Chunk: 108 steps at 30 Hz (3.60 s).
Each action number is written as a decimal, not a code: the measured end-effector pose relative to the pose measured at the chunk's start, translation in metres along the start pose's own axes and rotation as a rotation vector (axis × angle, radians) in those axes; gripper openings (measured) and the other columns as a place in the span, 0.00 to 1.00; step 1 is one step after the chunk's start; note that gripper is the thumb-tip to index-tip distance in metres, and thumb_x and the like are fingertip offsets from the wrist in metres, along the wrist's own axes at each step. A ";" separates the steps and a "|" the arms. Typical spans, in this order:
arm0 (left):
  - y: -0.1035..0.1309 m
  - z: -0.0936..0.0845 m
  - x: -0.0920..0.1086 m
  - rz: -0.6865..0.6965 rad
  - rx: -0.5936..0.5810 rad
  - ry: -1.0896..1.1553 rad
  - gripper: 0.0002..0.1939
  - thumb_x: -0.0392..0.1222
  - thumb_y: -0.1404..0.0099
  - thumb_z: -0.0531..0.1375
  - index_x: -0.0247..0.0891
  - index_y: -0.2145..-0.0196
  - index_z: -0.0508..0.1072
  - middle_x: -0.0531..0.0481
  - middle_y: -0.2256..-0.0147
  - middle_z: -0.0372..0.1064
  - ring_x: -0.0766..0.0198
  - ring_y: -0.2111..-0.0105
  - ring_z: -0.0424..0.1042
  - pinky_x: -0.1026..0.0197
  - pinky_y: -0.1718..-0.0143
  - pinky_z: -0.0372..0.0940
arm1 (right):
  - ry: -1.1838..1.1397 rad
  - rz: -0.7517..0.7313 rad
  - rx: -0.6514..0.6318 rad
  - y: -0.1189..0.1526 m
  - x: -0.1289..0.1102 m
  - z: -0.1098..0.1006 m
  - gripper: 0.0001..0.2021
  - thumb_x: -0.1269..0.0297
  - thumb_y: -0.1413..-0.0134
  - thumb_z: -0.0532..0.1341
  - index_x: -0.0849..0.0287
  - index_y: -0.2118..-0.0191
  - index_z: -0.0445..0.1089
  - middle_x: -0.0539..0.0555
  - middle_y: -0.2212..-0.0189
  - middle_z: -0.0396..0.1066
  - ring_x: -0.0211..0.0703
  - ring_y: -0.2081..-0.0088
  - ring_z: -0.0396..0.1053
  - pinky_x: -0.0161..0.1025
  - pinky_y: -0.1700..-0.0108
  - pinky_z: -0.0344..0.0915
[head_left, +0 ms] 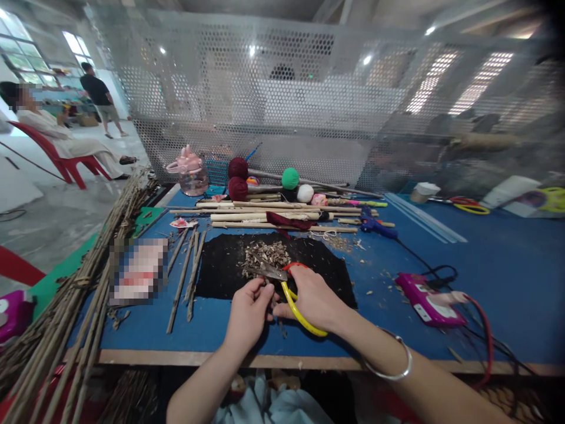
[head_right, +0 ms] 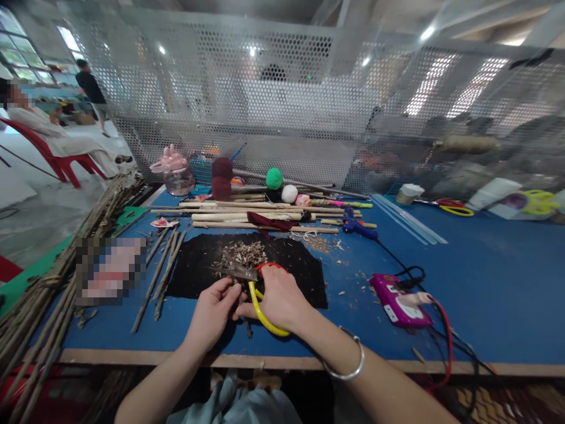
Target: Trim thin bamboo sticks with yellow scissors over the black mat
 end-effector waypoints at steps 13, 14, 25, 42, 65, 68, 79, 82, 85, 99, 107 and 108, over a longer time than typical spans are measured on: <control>-0.002 0.001 -0.001 -0.027 -0.006 -0.005 0.16 0.51 0.45 0.57 0.33 0.68 0.67 0.53 0.79 0.66 0.74 0.85 0.60 0.71 0.86 0.59 | 0.121 0.093 -0.062 0.001 0.000 0.011 0.26 0.39 0.61 0.57 0.58 0.65 0.60 0.55 0.72 0.70 0.47 0.69 0.69 0.35 0.72 0.53; -0.002 0.001 -0.001 -0.032 -0.004 -0.008 0.16 0.51 0.46 0.57 0.33 0.69 0.67 0.53 0.79 0.66 0.74 0.85 0.61 0.71 0.85 0.59 | 0.129 0.094 -0.067 0.001 0.001 0.011 0.26 0.39 0.61 0.56 0.58 0.66 0.61 0.55 0.72 0.70 0.48 0.69 0.69 0.35 0.72 0.53; 0.000 0.003 -0.001 -0.042 0.007 0.004 0.16 0.51 0.49 0.59 0.34 0.70 0.66 0.55 0.82 0.65 0.72 0.84 0.63 0.70 0.84 0.61 | 0.144 0.093 -0.091 0.004 0.005 0.009 0.29 0.35 0.58 0.50 0.59 0.68 0.63 0.57 0.74 0.71 0.48 0.71 0.70 0.35 0.75 0.52; -0.001 0.002 -0.003 0.000 0.023 -0.082 0.15 0.51 0.49 0.59 0.36 0.73 0.64 0.58 0.85 0.60 0.72 0.86 0.59 0.70 0.86 0.57 | 0.165 0.127 -0.094 0.007 0.014 0.001 0.27 0.37 0.52 0.45 0.58 0.71 0.64 0.56 0.75 0.71 0.48 0.72 0.70 0.34 0.76 0.50; -0.001 -0.002 -0.001 0.041 0.017 -0.207 0.13 0.50 0.45 0.56 0.36 0.73 0.64 0.60 0.84 0.54 0.75 0.87 0.51 0.73 0.89 0.52 | 0.115 0.145 -0.067 0.003 0.006 0.001 0.27 0.37 0.60 0.54 0.58 0.67 0.62 0.55 0.73 0.69 0.47 0.70 0.69 0.34 0.74 0.51; -0.001 -0.002 -0.002 0.023 0.013 -0.149 0.13 0.51 0.45 0.56 0.36 0.71 0.64 0.59 0.82 0.58 0.75 0.87 0.53 0.72 0.89 0.53 | 0.063 0.131 -0.048 0.007 0.005 -0.001 0.27 0.39 0.63 0.58 0.59 0.64 0.62 0.55 0.70 0.69 0.47 0.68 0.68 0.34 0.72 0.52; 0.002 0.000 -0.001 0.046 -0.003 -0.146 0.16 0.50 0.45 0.56 0.35 0.64 0.68 0.57 0.80 0.60 0.72 0.83 0.57 0.71 0.86 0.58 | -0.064 0.109 0.004 0.008 0.005 0.007 0.24 0.43 0.62 0.60 0.59 0.64 0.62 0.54 0.69 0.68 0.44 0.68 0.66 0.34 0.71 0.52; 0.002 0.000 -0.001 0.045 -0.028 -0.134 0.16 0.50 0.45 0.56 0.35 0.65 0.68 0.55 0.78 0.62 0.71 0.81 0.59 0.70 0.83 0.60 | -0.070 0.086 0.020 0.008 0.005 0.006 0.25 0.43 0.63 0.61 0.59 0.65 0.62 0.54 0.69 0.67 0.44 0.68 0.66 0.35 0.71 0.53; 0.002 0.001 -0.001 0.053 -0.056 -0.133 0.14 0.49 0.45 0.56 0.34 0.71 0.68 0.56 0.80 0.61 0.72 0.82 0.58 0.70 0.83 0.58 | -0.065 0.026 0.032 0.008 0.001 0.003 0.27 0.43 0.65 0.61 0.60 0.64 0.62 0.56 0.68 0.66 0.45 0.67 0.65 0.35 0.69 0.54; 0.004 0.002 0.005 0.081 -0.079 -0.132 0.13 0.48 0.43 0.54 0.34 0.71 0.69 0.56 0.80 0.61 0.74 0.83 0.55 0.71 0.83 0.55 | 0.005 0.058 -0.014 0.006 -0.002 0.006 0.26 0.39 0.62 0.58 0.59 0.67 0.60 0.54 0.74 0.68 0.44 0.73 0.67 0.33 0.75 0.50; 0.003 -0.001 0.001 0.037 -0.027 -0.166 0.19 0.48 0.44 0.56 0.34 0.58 0.71 0.55 0.79 0.63 0.73 0.83 0.56 0.70 0.83 0.58 | 0.040 0.090 -0.053 0.005 0.006 0.009 0.25 0.38 0.59 0.54 0.59 0.71 0.64 0.53 0.78 0.68 0.40 0.77 0.65 0.33 0.77 0.47; 0.003 -0.001 0.000 0.030 -0.019 -0.166 0.20 0.48 0.44 0.56 0.34 0.58 0.71 0.55 0.79 0.62 0.73 0.83 0.56 0.70 0.83 0.58 | 0.035 0.094 -0.058 0.005 0.007 0.009 0.25 0.38 0.58 0.53 0.58 0.72 0.64 0.53 0.78 0.68 0.40 0.78 0.64 0.33 0.77 0.47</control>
Point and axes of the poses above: each hand's wrist, its own y-axis away from the middle knuckle, its own z-axis out of the palm, x = y × z, the point moved 3 cm from there along -y, towards the middle knuckle
